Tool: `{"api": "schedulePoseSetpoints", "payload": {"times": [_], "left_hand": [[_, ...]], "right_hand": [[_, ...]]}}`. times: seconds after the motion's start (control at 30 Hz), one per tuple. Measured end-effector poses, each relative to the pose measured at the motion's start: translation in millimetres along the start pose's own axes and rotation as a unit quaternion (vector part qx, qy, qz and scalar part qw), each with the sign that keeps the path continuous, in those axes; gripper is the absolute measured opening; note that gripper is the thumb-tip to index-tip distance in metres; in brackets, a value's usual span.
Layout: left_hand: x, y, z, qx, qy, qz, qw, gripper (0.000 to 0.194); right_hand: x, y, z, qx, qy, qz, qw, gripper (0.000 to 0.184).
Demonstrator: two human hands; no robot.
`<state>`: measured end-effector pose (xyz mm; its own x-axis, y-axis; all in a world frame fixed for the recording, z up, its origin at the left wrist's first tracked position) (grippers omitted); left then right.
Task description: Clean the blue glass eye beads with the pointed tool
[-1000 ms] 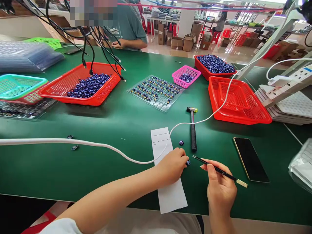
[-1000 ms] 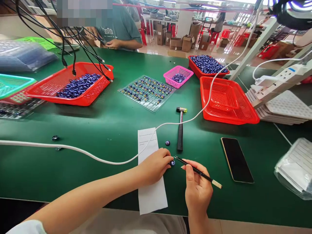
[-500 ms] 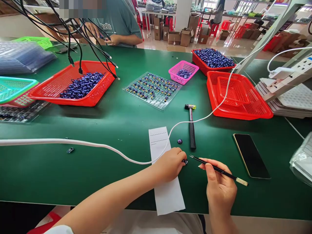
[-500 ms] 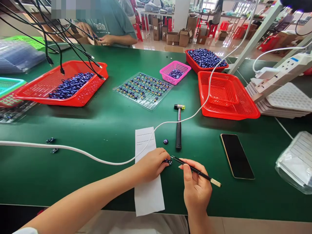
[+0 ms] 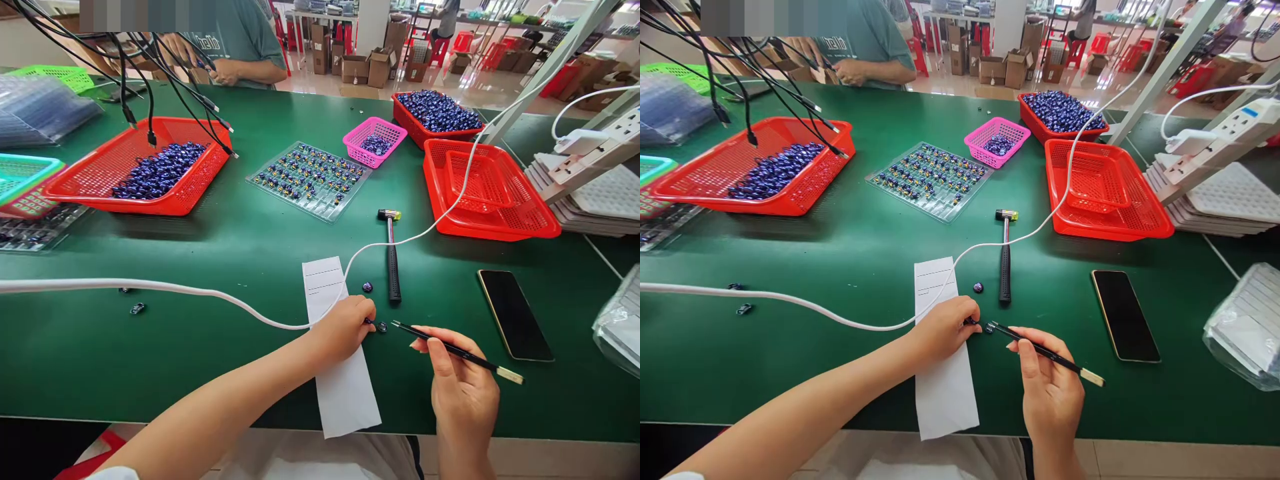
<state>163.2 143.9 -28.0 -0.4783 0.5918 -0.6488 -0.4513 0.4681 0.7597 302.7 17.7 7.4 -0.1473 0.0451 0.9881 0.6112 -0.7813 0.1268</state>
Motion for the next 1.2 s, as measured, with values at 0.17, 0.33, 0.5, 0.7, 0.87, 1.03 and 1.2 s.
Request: {"api": "schedulePoseSetpoints", "payload": {"times": [0.17, 0.33, 0.5, 0.7, 0.87, 1.03, 1.2], "left_hand": [[5.0, -0.5, -0.4, 0.004, 0.000, -0.014, 1.000, 0.009], [-3.3, 1.6, -6.6, 0.006, -0.059, -0.015, 0.998, 0.010], [-2.5, 6.0, -21.2, -0.006, -0.080, -0.006, 0.997, 0.014], [1.7, 12.9, -37.6, -0.023, -0.087, -0.010, 0.996, 0.030], [9.7, 21.2, -39.8, -0.040, -0.064, -0.048, 0.996, 0.028], [15.8, 22.2, -37.7, -0.055, -0.036, -0.104, 0.992, 0.021], [20.2, 21.9, -36.8, -0.055, -0.007, -0.111, 0.992, 0.011]], "right_hand": [[3.1, 4.0, 1.0, 0.005, -0.017, -0.037, 0.999, 0.024], [-7.6, 5.3, 3.5, 0.013, -0.024, -0.043, 0.999, 0.023], [-22.5, 2.5, 4.3, 0.042, -0.027, -0.039, 0.998, 0.021], [-30.1, 1.9, 4.0, 0.050, -0.038, -0.057, 0.996, 0.023], [-25.6, 1.6, 3.4, 0.031, -0.032, -0.069, 0.997, 0.025], [-19.9, -2.4, 3.0, 0.021, -0.035, -0.079, 0.996, 0.025], [-25.4, -1.1, 3.2, 0.031, -0.040, -0.086, 0.995, 0.024]]}}
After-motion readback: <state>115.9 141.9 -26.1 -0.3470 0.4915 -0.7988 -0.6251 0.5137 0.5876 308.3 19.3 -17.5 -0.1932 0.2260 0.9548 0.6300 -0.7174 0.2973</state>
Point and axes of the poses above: each hand's wrist, its own z-axis towards the middle knuckle, its own y-axis out of the back of the hand, x = y × z, the point moved 10 cm from there along z, towards the middle knuckle, and after that the axes turned 2 degrees about -x, right-handed, at the moved point
